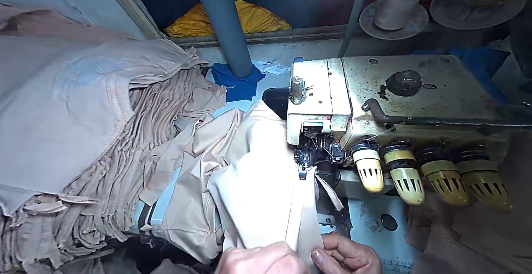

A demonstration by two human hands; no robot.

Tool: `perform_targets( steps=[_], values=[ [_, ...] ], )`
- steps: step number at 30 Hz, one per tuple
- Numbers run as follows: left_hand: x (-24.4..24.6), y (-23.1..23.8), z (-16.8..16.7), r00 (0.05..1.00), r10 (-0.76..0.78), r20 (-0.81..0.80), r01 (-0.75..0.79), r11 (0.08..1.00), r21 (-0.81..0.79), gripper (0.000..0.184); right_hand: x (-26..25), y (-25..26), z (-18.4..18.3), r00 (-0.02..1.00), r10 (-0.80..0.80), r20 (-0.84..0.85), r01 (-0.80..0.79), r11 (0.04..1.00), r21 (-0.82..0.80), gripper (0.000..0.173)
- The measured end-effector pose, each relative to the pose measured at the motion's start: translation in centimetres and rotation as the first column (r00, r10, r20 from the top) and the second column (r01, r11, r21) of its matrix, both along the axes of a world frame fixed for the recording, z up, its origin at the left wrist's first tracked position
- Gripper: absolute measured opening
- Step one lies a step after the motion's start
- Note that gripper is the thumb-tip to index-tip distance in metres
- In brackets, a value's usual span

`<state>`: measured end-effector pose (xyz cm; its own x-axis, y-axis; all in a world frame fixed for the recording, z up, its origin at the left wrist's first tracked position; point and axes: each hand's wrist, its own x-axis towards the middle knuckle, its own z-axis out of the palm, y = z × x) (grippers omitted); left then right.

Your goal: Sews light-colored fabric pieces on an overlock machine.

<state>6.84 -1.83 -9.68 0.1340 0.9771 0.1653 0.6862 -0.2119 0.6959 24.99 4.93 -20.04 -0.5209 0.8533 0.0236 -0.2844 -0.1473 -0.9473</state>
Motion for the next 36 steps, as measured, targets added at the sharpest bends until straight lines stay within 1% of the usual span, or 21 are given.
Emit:
perform_targets(
  steps=[3,5,7,8,9,10,11,14,17,20,23,29,32,36],
  values=[
    [0.4,2.0,-1.1,0.996,0.072,-0.057,-0.066,0.994,0.090,0.021,-0.8,1.6,0.9,0.999,-0.038,-0.001,0.038,0.999,0.005,0.019],
    [0.3,3.0,-1.2,0.990,0.119,-0.069,-0.108,0.983,0.149,0.020,-1.5,2.5,1.2,0.998,-0.065,-0.012,0.065,0.997,0.030,0.019],
    [0.1,3.7,-0.9,0.979,0.174,-0.103,-0.158,0.976,0.149,0.017,-2.0,2.9,1.4,0.997,-0.079,-0.022,0.080,0.996,0.035,0.019],
    [0.0,3.8,-0.7,0.966,0.209,-0.155,-0.189,0.973,0.135,0.019,-2.1,3.0,1.5,0.997,-0.080,-0.022,0.081,0.996,0.032,0.019],
    [-0.1,3.9,-0.4,0.942,0.239,-0.234,-0.218,0.969,0.116,0.025,-2.1,2.9,1.6,0.996,-0.082,-0.020,0.083,0.996,0.029,0.019],
    [-0.1,4.0,-0.2,0.912,0.266,-0.312,-0.243,0.964,0.111,0.030,-2.1,2.9,1.6,0.996,-0.084,-0.017,0.085,0.996,0.027,0.019],
    [0.0,4.1,-0.1,0.880,0.295,-0.372,-0.267,0.955,0.126,0.032,-2.1,2.9,1.6,0.996,-0.088,-0.013,0.088,0.996,0.025,0.018],
    [-0.1,4.4,-0.4,0.813,0.353,-0.462,-0.295,0.935,0.195,0.031,-2.1,2.9,1.6,0.997,-0.082,-0.008,0.082,0.996,0.020,0.018],
    [-0.3,5.0,-1.4,0.781,0.365,-0.506,-0.258,0.927,0.271,0.026,-2.1,2.8,1.7,0.997,-0.078,-0.023,0.078,0.997,0.014,0.018],
    [-0.5,5.3,-1.5,0.796,0.360,-0.487,-0.221,0.921,0.320,0.023,-2.0,2.7,1.8,0.997,-0.062,-0.047,0.063,0.998,0.017,0.020],
    [-0.7,5.3,-1.3,0.822,0.344,-0.454,-0.211,0.924,0.318,0.023,-1.9,2.6,1.6,0.996,-0.058,-0.064,0.059,0.998,0.018,0.020],
    [-0.3,5.4,-1.5,0.890,0.300,-0.343,-0.229,0.945,0.232,0.023,-1.9,2.7,1.9,0.997,-0.025,-0.074,0.021,0.998,-0.055,0.021],
    [0.3,5.3,-1.3,0.902,0.297,-0.315,-0.247,0.950,0.189,0.023,-1.9,2.7,2.0,0.997,-0.005,-0.077,0.000,0.998,-0.062,0.020],
    [0.5,5.3,-0.9,0.915,0.280,-0.291,-0.237,0.956,0.175,0.022,-1.9,2.7,2.1,0.997,-0.005,-0.072,0.001,0.998,-0.055,0.021]
  ],
)
